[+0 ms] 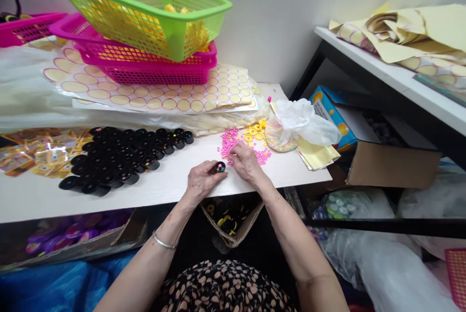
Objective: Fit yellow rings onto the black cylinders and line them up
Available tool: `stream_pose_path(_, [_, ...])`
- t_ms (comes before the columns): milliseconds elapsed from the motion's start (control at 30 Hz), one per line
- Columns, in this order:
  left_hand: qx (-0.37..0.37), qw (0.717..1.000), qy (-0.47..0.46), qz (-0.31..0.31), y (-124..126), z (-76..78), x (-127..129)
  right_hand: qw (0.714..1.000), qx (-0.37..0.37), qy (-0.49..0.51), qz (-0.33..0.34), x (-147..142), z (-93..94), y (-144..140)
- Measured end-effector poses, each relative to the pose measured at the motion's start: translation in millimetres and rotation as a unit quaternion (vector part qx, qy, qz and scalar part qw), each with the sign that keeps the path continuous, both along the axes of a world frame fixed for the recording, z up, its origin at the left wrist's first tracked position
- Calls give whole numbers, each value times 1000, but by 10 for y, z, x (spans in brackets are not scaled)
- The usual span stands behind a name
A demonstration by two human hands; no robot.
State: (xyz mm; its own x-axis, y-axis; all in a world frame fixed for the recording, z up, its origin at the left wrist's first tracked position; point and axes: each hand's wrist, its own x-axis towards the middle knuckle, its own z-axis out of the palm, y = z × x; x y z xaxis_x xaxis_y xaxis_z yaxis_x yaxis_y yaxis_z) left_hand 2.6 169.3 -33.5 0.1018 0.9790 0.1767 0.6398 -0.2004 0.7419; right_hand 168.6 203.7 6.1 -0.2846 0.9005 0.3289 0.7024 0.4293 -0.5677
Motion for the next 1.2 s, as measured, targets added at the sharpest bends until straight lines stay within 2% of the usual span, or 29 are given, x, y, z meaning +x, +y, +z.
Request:
stream_pose_path(67, [-1,1000,-7,-3,6,-11,-7,992,0,-38,-124,113,-28,150])
stream_pose_path(133, [-2,1000,-11,-5,8,-16,-12,966,-19,-106,-236,187,-51,309])
stream_pose_path(200, [-5,1000,-11,-8,6,-13,-16,942,-46,-154,-295,219,-72,448])
stream_pose_path(267, [-6,1000,-9,-8,2,-5,-18,936,-69,-172,-300,218,-93,550])
stream_pose_path(400, [-1,1000,-7,-6,-5,14,-21,941,-80,-171,-279,191,-139,626])
stream_pose_path(633, [-9,999,-37,-2,23,-23,-17,950,-76,-132,-271,213,-165,600])
stream_pose_path(733, [-12,992,-124,15,19,-14,-31,961,-1,-104,-256,236,-91,532])
stream_pose_path(800, [-4,975,-221,38,-34,37,-48,966,80,-88,-228,223,-16,397])
stream_pose_path(867, [2,943,-320,86,-136,121,-56,974,139,-74,-165,173,56,166])
stream_pose_path(967, [-60,896,-414,149,-335,268,-28,984,162,-54,-43,36,110,-303])
stream_pose_path(1033, [-149,876,-440,130,-453,344,5,986,160,-55,11,-70,101,-608])
stream_pose_path(1100, [-221,863,-448,78,-530,379,29,985,155,-55,43,-160,69,-837])
stream_pose_path(1200, [-261,850,-456,33,-565,355,29,991,115,-28,61,-231,26,-995])
